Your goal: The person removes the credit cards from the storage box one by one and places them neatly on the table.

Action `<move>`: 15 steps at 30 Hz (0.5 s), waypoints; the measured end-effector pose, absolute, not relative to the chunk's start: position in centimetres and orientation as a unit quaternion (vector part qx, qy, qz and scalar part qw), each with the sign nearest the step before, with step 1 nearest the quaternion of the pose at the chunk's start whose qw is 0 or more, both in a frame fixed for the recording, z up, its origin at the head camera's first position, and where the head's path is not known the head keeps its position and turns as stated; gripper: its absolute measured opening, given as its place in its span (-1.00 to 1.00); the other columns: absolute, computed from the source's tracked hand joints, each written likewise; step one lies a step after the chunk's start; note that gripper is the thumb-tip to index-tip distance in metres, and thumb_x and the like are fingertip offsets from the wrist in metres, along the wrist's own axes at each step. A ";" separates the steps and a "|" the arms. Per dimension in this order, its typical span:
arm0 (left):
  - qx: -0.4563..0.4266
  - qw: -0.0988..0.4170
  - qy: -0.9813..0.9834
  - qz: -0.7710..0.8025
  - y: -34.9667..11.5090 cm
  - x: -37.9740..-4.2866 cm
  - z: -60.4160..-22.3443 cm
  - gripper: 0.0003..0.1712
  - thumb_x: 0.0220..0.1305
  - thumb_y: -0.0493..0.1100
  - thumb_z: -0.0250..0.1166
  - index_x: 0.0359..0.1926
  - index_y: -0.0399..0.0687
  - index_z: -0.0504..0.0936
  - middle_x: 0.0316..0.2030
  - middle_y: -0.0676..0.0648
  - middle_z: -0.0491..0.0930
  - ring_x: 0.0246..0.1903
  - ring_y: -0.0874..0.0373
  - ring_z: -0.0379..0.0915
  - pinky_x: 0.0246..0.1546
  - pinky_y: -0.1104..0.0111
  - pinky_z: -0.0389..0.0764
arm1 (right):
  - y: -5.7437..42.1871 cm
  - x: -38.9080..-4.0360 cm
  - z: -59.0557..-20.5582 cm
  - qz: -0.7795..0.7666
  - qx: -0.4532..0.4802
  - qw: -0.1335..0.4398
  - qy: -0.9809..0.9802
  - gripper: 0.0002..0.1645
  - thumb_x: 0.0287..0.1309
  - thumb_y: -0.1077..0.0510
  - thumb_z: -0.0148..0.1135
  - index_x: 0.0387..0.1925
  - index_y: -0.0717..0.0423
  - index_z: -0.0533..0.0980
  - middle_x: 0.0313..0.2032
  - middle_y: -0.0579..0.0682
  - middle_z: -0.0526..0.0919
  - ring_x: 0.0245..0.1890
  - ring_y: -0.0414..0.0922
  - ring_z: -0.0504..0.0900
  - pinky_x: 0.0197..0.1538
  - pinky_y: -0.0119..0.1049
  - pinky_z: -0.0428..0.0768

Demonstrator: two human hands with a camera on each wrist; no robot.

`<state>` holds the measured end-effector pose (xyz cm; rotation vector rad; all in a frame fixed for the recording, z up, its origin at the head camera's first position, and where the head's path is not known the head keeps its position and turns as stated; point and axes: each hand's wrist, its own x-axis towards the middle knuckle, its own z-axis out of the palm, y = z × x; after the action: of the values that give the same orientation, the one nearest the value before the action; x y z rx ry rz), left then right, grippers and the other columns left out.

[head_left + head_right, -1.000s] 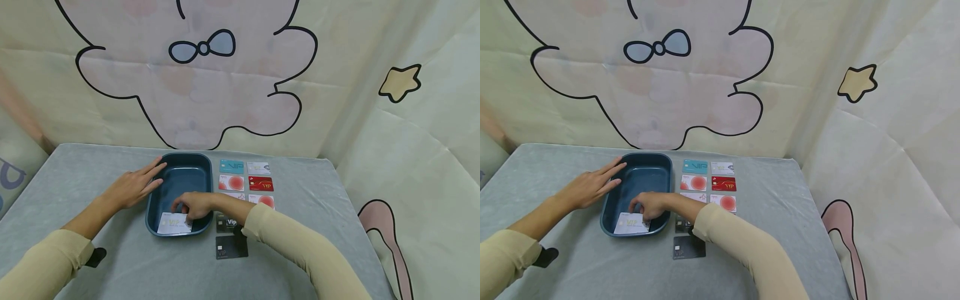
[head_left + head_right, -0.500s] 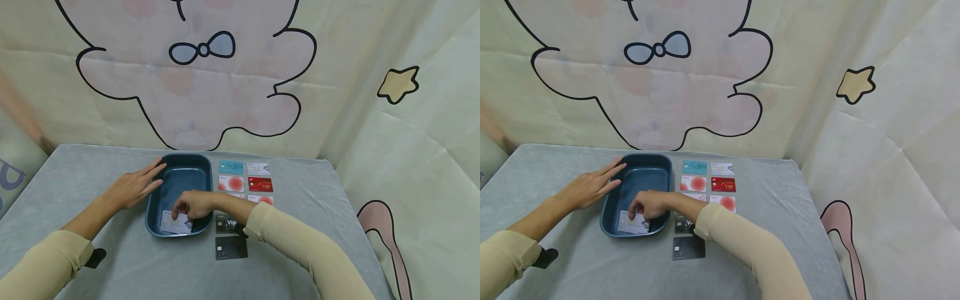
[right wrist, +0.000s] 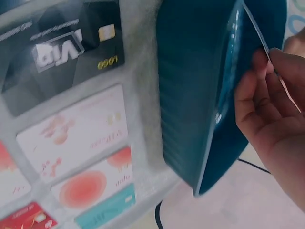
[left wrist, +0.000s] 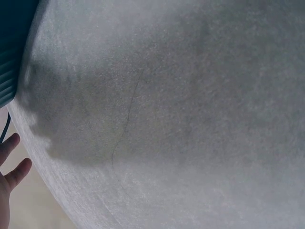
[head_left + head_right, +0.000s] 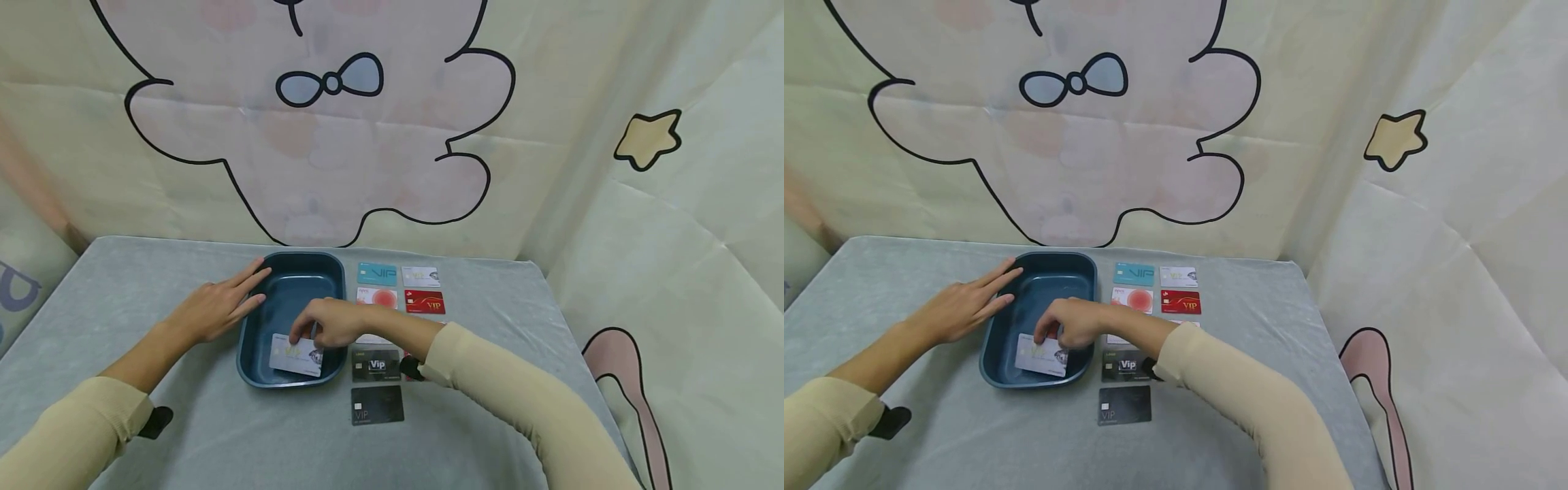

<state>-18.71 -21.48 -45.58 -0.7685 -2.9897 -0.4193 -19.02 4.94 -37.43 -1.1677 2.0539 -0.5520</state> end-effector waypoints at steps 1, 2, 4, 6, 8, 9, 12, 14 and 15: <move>-0.245 0.010 -0.960 -0.134 -21.5 -18.7 -45.6 -0.32 0.56 0.11 -0.03 0.53 -0.09 0.15 0.53 -0.23 0.02 0.02 -0.27 0.58 0.01 -0.23 0.49 | 5.3 -19.1 -37.2 -0.219 -0.452 0.346 0.793 -0.60 0.24 0.47 0.17 0.08 0.20 0.62 0.00 -0.01 0.66 -0.10 -0.22 0.56 -0.01 -0.53 0.52; -0.243 0.007 -0.961 -0.133 -21.4 -18.7 -45.6 -0.31 0.56 0.11 -0.03 0.53 -0.09 0.14 0.53 -0.23 0.01 0.04 -0.27 0.57 0.02 -0.24 0.48 | 5.7 -19.1 -36.9 -0.226 -0.449 0.345 0.793 -0.60 0.24 0.47 0.16 0.07 0.19 0.62 0.00 -0.01 0.66 -0.09 -0.22 0.57 0.00 -0.52 0.52; -0.241 0.003 -0.962 -0.132 -21.4 -18.8 -45.7 -0.31 0.55 0.12 -0.03 0.54 -0.08 0.13 0.53 -0.23 0.01 0.07 -0.28 0.56 0.03 -0.25 0.47 | 6.6 -19.1 -36.3 -0.242 -0.443 0.344 0.792 -0.60 0.25 0.47 0.15 0.08 0.20 0.62 0.01 0.00 0.66 -0.09 -0.21 0.58 0.00 -0.51 0.53; -0.238 0.001 -0.963 -0.130 -21.3 -18.8 -45.7 -0.31 0.55 0.12 -0.03 0.54 -0.08 0.13 0.53 -0.23 0.00 0.08 -0.28 0.55 0.04 -0.25 0.47 | 7.5 -19.1 -35.8 -0.254 -0.434 0.340 0.795 -0.59 0.26 0.48 0.14 0.08 0.19 0.61 0.02 0.00 0.67 -0.08 -0.22 0.59 0.01 -0.51 0.53; -0.236 0.003 -0.963 -0.130 -21.3 -18.8 -45.7 -0.31 0.55 0.12 -0.03 0.54 -0.08 0.14 0.53 -0.23 0.00 0.08 -0.28 0.55 0.05 -0.25 0.47 | 8.5 -19.1 -35.2 -0.261 -0.423 0.337 0.800 -0.60 0.28 0.47 0.12 0.09 0.19 0.61 0.02 0.01 0.67 -0.09 -0.22 0.60 0.01 -0.49 0.55; -0.237 0.004 -0.963 -0.130 -21.3 -18.8 -45.7 -0.31 0.55 0.12 -0.03 0.53 -0.09 0.14 0.53 -0.23 0.00 0.07 -0.28 0.55 0.04 -0.25 0.47 | 9.0 -19.1 -35.0 -0.263 -0.418 0.334 0.803 -0.60 0.29 0.47 0.12 0.09 0.19 0.60 0.03 0.01 0.67 -0.10 -0.22 0.61 0.00 -0.48 0.56; -0.242 0.006 -0.961 -0.136 -21.4 -18.8 -45.7 -0.31 0.56 0.12 -0.05 0.54 -0.10 0.13 0.53 -0.23 0.00 0.04 -0.29 0.57 0.02 -0.22 0.49 | 10.6 -19.1 -34.6 -0.272 -0.395 0.330 0.813 -0.62 0.32 0.44 0.12 0.10 0.18 0.59 0.00 -0.01 0.66 -0.12 -0.23 0.61 -0.01 -0.44 0.58; -0.247 0.007 -0.959 -0.140 -21.5 -18.8 -45.7 -0.32 0.57 0.12 -0.07 0.54 -0.10 0.13 0.54 -0.23 0.00 0.03 -0.28 0.57 0.01 -0.20 0.50 | 11.7 -19.1 -34.4 -0.284 -0.380 0.329 0.816 -0.64 0.33 0.43 0.12 0.11 0.20 0.58 -0.04 -0.02 0.65 -0.14 -0.22 0.62 -0.03 -0.41 0.61; -0.250 0.007 -0.958 -0.143 -21.6 -18.8 -45.7 -0.32 0.57 0.12 -0.08 0.54 -0.10 0.13 0.54 -0.23 0.00 0.02 -0.28 0.58 0.00 -0.19 0.51 | 12.3 -19.1 -34.3 -0.290 -0.377 0.327 0.817 -0.64 0.33 0.42 0.13 0.10 0.20 0.58 -0.05 -0.03 0.65 -0.14 -0.22 0.61 -0.04 -0.40 0.61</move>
<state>-18.82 -21.56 -45.74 -0.7809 -2.9954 -0.4469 -19.14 12.28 -34.33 -0.9876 2.1395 -0.7591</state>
